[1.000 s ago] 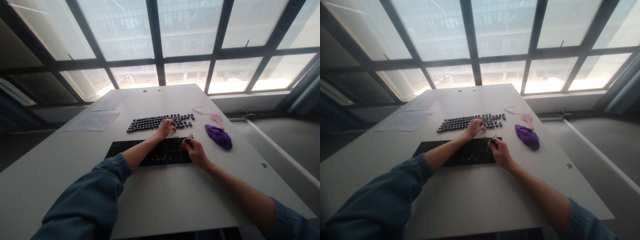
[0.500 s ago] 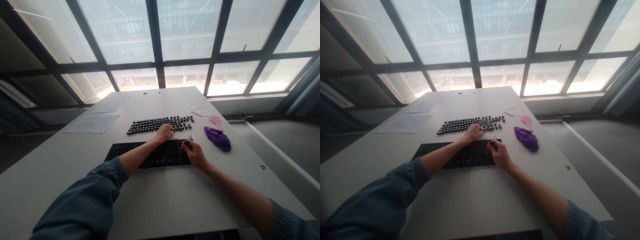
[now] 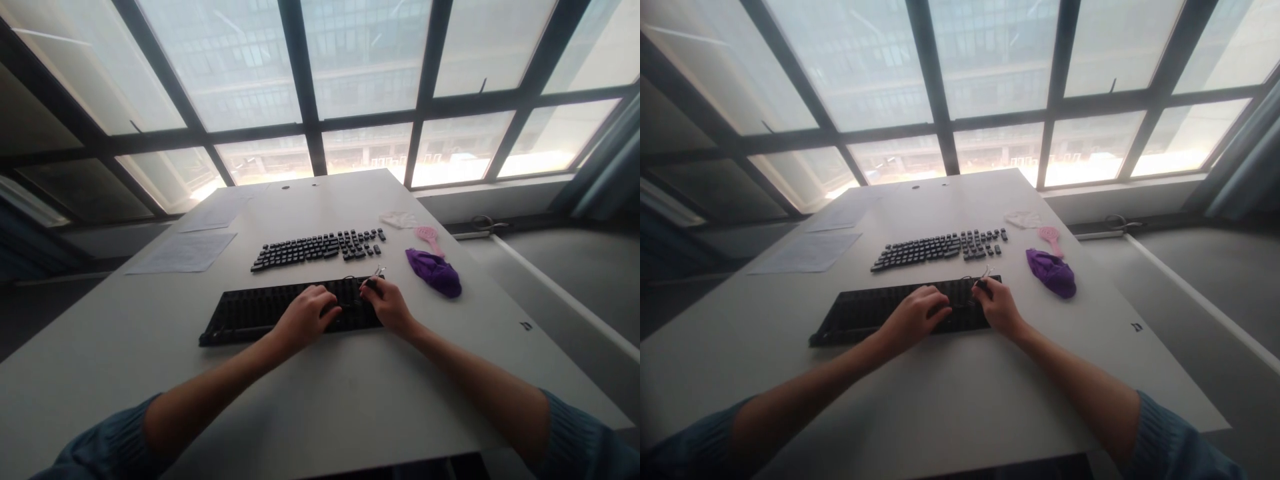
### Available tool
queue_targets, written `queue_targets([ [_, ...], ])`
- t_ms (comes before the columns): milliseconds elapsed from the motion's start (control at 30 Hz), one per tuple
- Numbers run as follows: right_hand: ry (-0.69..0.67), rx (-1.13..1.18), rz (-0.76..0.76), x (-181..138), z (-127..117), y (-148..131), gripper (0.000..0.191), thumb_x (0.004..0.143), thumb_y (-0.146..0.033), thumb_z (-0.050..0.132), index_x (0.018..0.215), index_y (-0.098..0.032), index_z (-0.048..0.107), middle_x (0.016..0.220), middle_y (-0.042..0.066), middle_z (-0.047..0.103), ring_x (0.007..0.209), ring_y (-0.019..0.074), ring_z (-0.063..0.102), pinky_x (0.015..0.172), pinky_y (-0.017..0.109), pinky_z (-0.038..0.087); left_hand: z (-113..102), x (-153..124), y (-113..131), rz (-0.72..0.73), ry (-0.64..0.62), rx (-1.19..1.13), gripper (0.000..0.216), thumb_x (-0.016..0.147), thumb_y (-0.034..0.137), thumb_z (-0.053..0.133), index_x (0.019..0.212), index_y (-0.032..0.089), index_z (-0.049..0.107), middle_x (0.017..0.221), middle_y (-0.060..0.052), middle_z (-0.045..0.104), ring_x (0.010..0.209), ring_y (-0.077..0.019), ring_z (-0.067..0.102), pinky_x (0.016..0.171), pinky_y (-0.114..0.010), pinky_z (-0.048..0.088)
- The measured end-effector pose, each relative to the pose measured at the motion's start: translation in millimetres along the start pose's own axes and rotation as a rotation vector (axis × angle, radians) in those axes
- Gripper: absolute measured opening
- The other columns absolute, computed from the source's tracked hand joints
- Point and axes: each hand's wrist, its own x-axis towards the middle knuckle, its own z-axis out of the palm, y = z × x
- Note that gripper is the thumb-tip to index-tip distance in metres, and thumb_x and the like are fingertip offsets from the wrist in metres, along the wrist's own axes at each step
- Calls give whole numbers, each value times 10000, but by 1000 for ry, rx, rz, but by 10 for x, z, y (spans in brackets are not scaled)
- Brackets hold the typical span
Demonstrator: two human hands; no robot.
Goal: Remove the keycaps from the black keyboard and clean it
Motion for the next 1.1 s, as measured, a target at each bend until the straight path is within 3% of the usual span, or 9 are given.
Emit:
queue_targets([
  [133,4,5,10,0,3,14,210,902,-372,586,837,-180,642,743,28,650,708,189,607,671,283,465,129,-266,95,59,-42,-15,218,842,312,716,1012,193,647,989,-68,647,954,-234,562,845,-369,497],
  [333,15,0,5,-1,10,40,227,900,-392,589,822,-185,642,744,34,656,715,199,615,690,297,475,238,-185,53,53,-61,-117,148,832,246,730,961,190,684,935,-54,650,942,-215,570,858,-341,499],
  [533,9,-3,-1,-5,11,46,223,908,-389,584,837,-185,643,757,36,654,726,199,611,699,297,474,317,-216,72,-49,46,-278,103,804,188,749,900,183,713,911,-45,680,925,-201,601,846,-320,498],
  [700,13,-14,5,-7,-4,30,229,908,-389,586,841,-179,649,756,35,658,723,195,609,700,293,468,184,-169,70,-145,146,-427,105,812,196,739,914,180,722,910,-41,696,854,-169,645,794,-280,511],
  [800,10,-4,8,-8,-8,30,225,909,-383,586,844,-177,651,752,33,655,719,192,608,695,291,465,46,59,-37,-166,155,-413,160,772,211,776,923,188,732,878,-26,718,807,-162,658,746,-260,511],
  [900,10,-2,7,-5,-5,30,222,903,-380,593,844,-175,653,753,35,658,717,193,609,687,291,463,-10,455,-253,-232,187,-284,178,746,208,790,915,178,742,822,-21,730,752,-157,656,725,-257,502],
  [1100,5,-3,9,5,0,17,217,900,-370,587,818,-176,641,741,32,654,704,191,602,671,288,455,258,1107,-633,-321,74,-35,150,707,247,816,815,178,738,779,-30,728,745,-177,658,723,-270,480],
])
